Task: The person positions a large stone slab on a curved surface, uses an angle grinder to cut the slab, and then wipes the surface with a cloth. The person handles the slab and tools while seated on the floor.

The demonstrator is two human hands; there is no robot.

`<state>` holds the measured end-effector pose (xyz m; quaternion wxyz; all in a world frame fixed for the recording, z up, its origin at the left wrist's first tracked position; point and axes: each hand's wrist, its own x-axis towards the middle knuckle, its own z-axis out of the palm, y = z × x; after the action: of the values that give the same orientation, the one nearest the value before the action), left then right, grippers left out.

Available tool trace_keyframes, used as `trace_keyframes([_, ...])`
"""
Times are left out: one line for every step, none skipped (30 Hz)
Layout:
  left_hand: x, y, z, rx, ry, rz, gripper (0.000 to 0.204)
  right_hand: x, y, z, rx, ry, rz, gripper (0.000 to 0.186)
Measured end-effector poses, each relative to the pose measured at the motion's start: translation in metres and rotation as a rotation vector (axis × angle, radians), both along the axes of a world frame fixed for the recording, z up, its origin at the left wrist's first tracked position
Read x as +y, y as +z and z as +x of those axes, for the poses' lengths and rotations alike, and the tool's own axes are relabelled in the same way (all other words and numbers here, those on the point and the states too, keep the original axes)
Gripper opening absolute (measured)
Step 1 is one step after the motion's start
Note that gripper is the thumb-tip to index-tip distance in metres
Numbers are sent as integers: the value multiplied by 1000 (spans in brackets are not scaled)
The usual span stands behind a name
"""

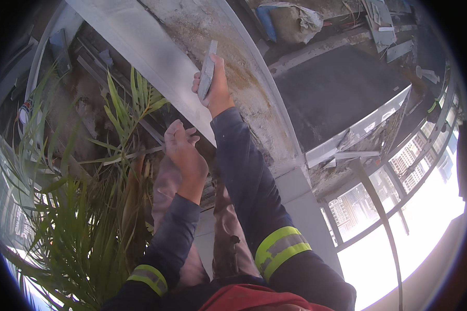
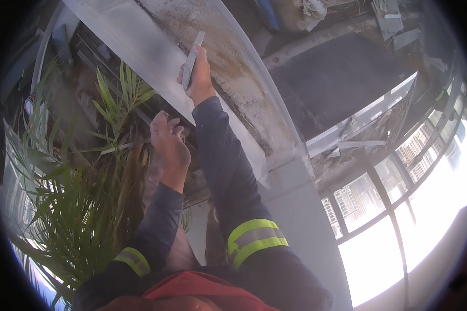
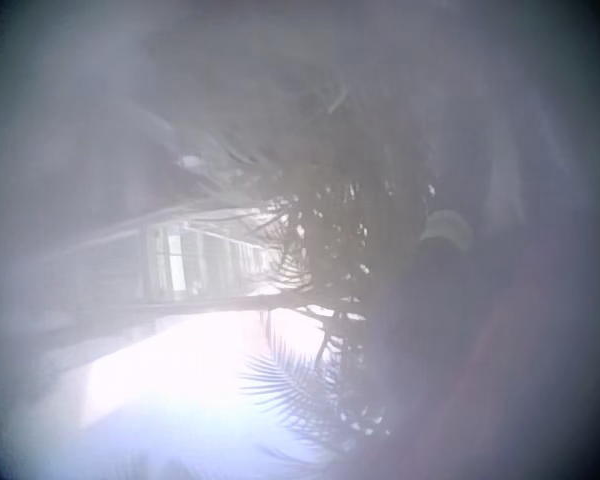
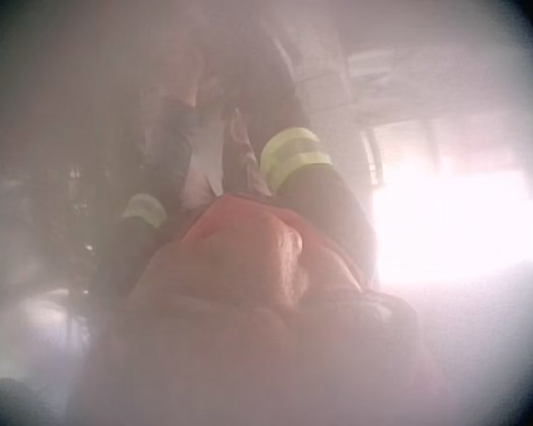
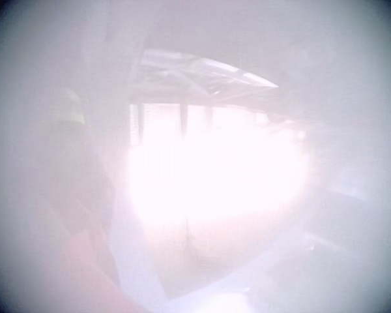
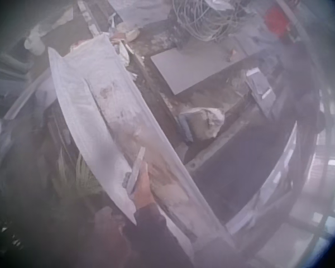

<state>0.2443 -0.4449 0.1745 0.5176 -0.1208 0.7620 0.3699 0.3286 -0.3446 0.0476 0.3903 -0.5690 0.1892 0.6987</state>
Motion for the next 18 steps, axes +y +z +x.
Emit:
trace_keyframes([-4, 1, 4, 7, -21, 14, 26, -22, 3, 16, -67, -11, -19, 62])
trace_keyframes([-8, 2, 9, 17, -47, 23, 29, -49, 3, 33, -130, -19, -40, 63])
trace_keyframes([-11, 4, 16, 25, -75, 30, 32, -83, -1, 60, -183, -29, -72, 63])
trace_keyframes([-15, 4, 20, 40, -102, 37, 36, -117, -4, 87, -229, -37, -106, 63])
trace_keyframes([-20, 4, 21, 32, -112, 32, 35, -141, -1, 107, -284, -60, -277, 49])
trace_keyframes([-23, 7, 26, 3, -136, 29, 35, -186, -13, 145, -271, -127, -294, 47])
trace_keyframes([-26, 8, 29, -15, -157, 23, 35, -219, -19, 173, -345, -192, -346, 46])
trace_keyframes([-28, 10, 31, -26, -169, 23, 35, -243, -23, 194, -415, -255, -400, 45])
trace_keyframes([-29, 11, 33, -39, -183, 25, 36, -258, -30, 213, -380, -307, -391, 44])
trace_keyframes([-29, 11, 34, -51, -198, 28, 36, -269, -37, 228, -343, -358, -383, 43])
trace_keyframes([-30, 12, 34, -40, -216, 22, 36, -281, -43, 232, -310, -412, -380, 42])
trace_keyframes([-32, 11, 36, -23, -230, 16, 36, -269, -50, 211, -354, -370, -357, 42])
trace_keyframes([-37, 11, 40, -9, -241, 9, 37, -239, -54, 177, -400, -323, -334, 41])
trace_keyframes([-42, 10, 43, 5, -239, 10, 38, -214, -60, 150, -360, -351, -361, 43])
trace_keyframes([-44, 7, 45, 11, -242, 20, 39, -189, -63, 119, -332, -441, -319, 46])
trace_keyframes([-44, 6, 43, 26, -242, 29, 40, -154, -56, 88, -284, -484, -369, 38])
trace_keyframes([-42, 4, 43, 48, -244, 19, 38, -129, -48, 67, -220, -449, -307, 40])
trace_keyframes([-39, 0, 41, 77, -242, 16, 37, -104, -42, 49, -188, -420, -304, 41])
